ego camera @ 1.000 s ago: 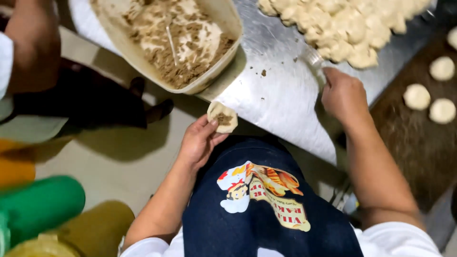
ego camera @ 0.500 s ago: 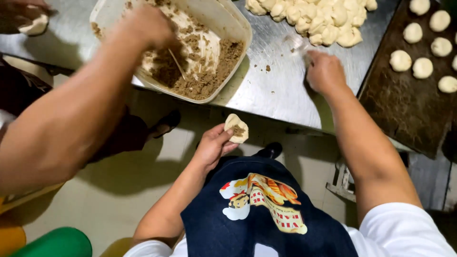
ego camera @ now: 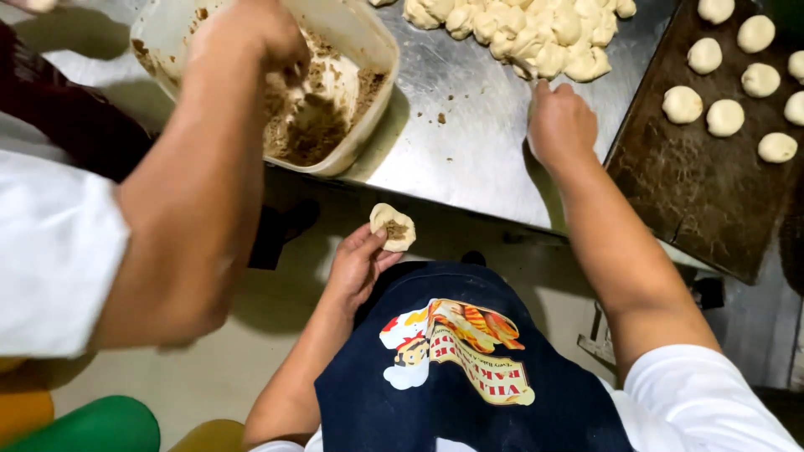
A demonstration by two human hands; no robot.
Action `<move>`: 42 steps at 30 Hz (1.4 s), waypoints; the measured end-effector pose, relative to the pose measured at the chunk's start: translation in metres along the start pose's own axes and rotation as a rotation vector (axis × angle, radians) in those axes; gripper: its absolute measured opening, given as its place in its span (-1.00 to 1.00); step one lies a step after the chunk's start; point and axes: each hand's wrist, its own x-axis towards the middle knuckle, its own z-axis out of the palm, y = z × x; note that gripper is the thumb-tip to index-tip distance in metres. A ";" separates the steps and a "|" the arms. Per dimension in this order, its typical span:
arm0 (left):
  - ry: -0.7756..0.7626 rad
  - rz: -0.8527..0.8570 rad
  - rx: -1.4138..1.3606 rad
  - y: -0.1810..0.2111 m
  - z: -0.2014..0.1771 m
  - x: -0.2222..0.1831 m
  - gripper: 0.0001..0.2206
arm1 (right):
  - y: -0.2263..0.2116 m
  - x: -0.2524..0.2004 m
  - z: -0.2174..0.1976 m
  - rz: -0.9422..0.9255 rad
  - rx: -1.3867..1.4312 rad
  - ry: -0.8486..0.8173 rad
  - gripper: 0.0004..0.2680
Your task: Filling and sealing small dough portions with a savory mixture on a bakery production line
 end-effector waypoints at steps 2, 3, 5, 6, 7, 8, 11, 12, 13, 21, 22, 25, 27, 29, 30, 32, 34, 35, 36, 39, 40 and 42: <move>0.010 0.026 -0.038 -0.016 0.013 0.002 -0.70 | 0.001 0.003 0.001 0.048 0.071 -0.147 -0.74; 0.017 0.031 -0.039 -0.027 0.019 0.004 -0.70 | -0.001 -0.007 -0.020 0.041 0.077 -0.147 -0.74; 0.065 0.065 -0.072 -0.045 0.029 0.012 -0.64 | -0.008 -0.022 -0.060 -0.060 0.235 -0.226 -0.67; 0.074 0.076 -0.075 -0.050 0.034 0.012 -0.64 | -0.004 -0.024 -0.068 -0.072 0.241 -0.223 -0.67; 0.097 0.090 -0.087 -0.055 0.039 0.012 -0.64 | 0.001 -0.027 -0.076 -0.077 0.293 -0.229 -0.66; 0.126 0.096 -0.101 -0.065 0.042 0.008 -0.64 | 0.005 -0.034 -0.083 -0.080 0.345 -0.247 -0.64; 0.171 0.128 -0.135 -0.073 0.060 0.006 -0.66 | 0.020 -0.022 -0.075 -0.057 0.378 -0.261 -0.63; 0.181 0.131 -0.138 -0.075 0.064 0.006 -0.66 | 0.025 -0.019 -0.066 -0.065 0.383 -0.266 -0.63; 0.200 0.144 -0.150 -0.076 0.068 0.006 -0.65 | 0.029 -0.015 -0.056 -0.056 0.435 -0.287 -0.63; 0.333 0.144 -0.266 -0.072 0.058 0.024 -0.58 | -0.013 -0.010 -0.066 -0.057 0.451 -0.442 -0.61; 0.323 0.133 -0.287 -0.066 0.056 0.025 -0.60 | -0.021 -0.011 -0.064 -0.080 0.452 -0.457 -0.61; 0.286 0.102 -0.316 -0.052 0.044 0.035 -0.60 | -0.049 -0.011 -0.056 -0.104 0.449 -0.461 -0.62; 0.260 0.075 -0.324 -0.043 0.034 0.043 -0.60 | -0.070 -0.019 -0.062 -0.101 0.442 -0.456 -0.63; 0.168 0.035 -0.352 -0.031 0.026 0.046 -0.62 | -0.096 -0.033 -0.084 -0.069 0.486 -0.443 -0.63; 0.162 0.018 -0.339 -0.028 0.019 0.052 -0.62 | -0.102 -0.038 -0.085 -0.046 0.487 -0.445 -0.63; 0.078 -0.027 -0.376 -0.025 0.006 0.063 -0.64 | -0.115 -0.049 -0.086 -0.088 0.517 -0.448 -0.63; 0.043 -0.077 -0.379 -0.018 -0.003 0.067 -0.65 | -0.129 -0.062 -0.086 -0.088 0.521 -0.438 -0.64; 0.011 -0.105 -0.395 -0.016 -0.007 0.069 -0.65 | -0.134 -0.069 -0.086 -0.111 0.524 -0.421 -0.66; 0.014 -0.125 -0.391 -0.015 -0.012 0.071 -0.65 | -0.141 -0.077 -0.087 -0.094 0.523 -0.433 -0.66; -0.061 -0.175 -0.417 -0.012 -0.027 0.079 -0.68 | -0.157 -0.106 -0.079 -0.161 0.453 -0.432 -0.67; -0.102 -0.177 -0.449 -0.013 -0.032 0.085 -0.71 | -0.157 -0.118 -0.067 -0.234 0.435 -0.367 -0.65; -0.143 -0.188 -0.483 -0.013 -0.035 0.088 -0.74 | -0.159 -0.138 -0.050 -0.300 0.413 -0.307 -0.62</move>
